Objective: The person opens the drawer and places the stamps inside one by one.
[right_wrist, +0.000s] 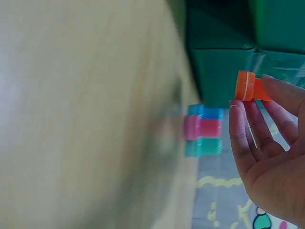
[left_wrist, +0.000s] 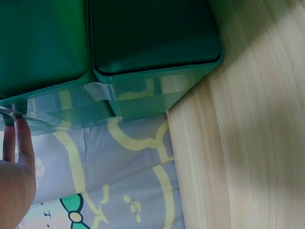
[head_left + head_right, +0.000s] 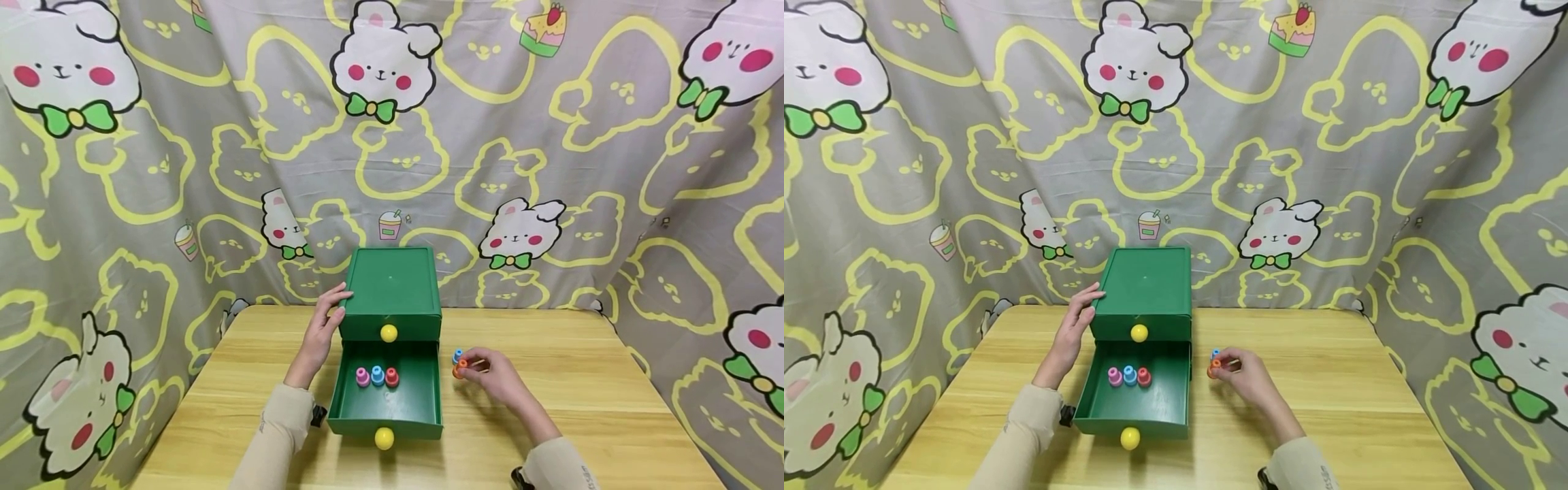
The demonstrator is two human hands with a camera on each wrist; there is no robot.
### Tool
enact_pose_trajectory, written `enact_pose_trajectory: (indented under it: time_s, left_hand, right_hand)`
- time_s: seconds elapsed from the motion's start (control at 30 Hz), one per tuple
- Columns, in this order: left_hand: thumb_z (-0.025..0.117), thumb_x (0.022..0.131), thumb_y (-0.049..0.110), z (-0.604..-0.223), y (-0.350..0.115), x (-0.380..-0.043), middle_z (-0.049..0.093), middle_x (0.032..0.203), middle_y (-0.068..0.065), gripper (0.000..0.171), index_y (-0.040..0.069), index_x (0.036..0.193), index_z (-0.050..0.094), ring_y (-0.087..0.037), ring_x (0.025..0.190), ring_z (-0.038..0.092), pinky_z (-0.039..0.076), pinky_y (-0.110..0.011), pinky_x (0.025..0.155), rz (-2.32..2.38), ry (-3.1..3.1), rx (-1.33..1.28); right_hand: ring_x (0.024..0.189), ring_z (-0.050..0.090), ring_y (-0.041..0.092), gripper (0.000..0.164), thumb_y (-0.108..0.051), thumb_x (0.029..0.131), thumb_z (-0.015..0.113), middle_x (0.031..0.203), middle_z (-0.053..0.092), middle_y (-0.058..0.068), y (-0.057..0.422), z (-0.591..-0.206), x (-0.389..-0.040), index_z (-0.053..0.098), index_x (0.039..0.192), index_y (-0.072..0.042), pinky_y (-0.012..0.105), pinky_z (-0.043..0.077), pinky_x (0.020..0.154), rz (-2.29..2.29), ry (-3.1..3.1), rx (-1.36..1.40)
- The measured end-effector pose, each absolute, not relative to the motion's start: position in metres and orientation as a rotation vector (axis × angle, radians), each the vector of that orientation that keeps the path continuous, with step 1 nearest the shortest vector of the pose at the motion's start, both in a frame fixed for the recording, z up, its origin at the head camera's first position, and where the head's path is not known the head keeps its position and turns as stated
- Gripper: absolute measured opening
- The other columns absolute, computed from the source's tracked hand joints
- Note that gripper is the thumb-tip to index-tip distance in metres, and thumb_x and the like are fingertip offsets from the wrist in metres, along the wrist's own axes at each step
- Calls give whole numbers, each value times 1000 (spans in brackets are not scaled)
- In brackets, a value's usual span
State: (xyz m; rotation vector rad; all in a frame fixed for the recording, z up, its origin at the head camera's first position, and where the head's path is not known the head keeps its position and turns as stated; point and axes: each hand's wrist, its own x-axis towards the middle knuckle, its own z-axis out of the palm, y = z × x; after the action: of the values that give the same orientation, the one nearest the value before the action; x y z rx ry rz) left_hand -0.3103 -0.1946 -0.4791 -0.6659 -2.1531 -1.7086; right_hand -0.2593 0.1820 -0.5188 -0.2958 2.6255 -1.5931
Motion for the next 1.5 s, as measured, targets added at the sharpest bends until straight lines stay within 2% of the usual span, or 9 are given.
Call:
enact_pose_trajectory:
  time_s: [0.27,0.43,0.73,0.93,1.13,1.23,1.5]
  left_hand:
    - [44,111,14,-478,-195,-310,36,164,-2,35,14,143,56,-14,142,39,32,-43,115,-1710,-2154,-671]
    - [44,111,14,-478,-195,-310,36,164,-1,35,13,143,56,-14,142,38,31,-48,115,-1717,-2161,-662]
    - [43,111,13,-477,-195,-310,34,165,-5,35,11,144,55,-16,142,39,33,-43,113,-1708,-2159,-678]
    - [43,111,14,-477,-194,-309,35,165,-2,34,13,143,56,-14,141,39,32,-44,114,-1712,-2168,-663]
    - [43,111,13,-479,-195,-310,35,165,-3,35,12,143,56,-15,141,39,32,-41,114,-1703,-2166,-665]
    - [43,111,14,-479,-195,-310,36,164,0,35,14,143,57,-14,141,39,31,-40,115,-1707,-2172,-653]
    - [44,111,15,-479,-195,-311,36,164,0,34,15,143,56,-15,141,39,29,-54,116,-1708,-2161,-668]
  right_hand:
    - [92,68,18,19,-14,93,78,106,74,7,178,-495,-253,75,111,-10,27,56,77,-1648,2605,-308]
    - [92,68,19,23,-19,94,77,109,73,9,175,-484,-246,74,115,-9,26,56,78,-1687,2570,-316]
    - [90,70,22,19,-18,93,79,105,73,7,162,-470,-235,75,111,-14,26,57,78,-1728,2565,-360]
    - [89,71,16,21,-20,95,77,108,74,11,156,-467,-229,73,113,-9,26,58,79,-1770,2506,-486]
    - [92,73,21,24,-22,94,77,109,75,11,149,-464,-224,73,114,-9,24,58,81,-1786,2473,-542]
    - [92,72,20,24,-22,94,78,109,75,11,145,-463,-222,73,113,-9,24,58,81,-1796,2481,-555]
    - [89,71,13,19,-20,92,79,103,76,4,136,-469,-223,74,110,-14,26,58,82,-1807,2569,-627]
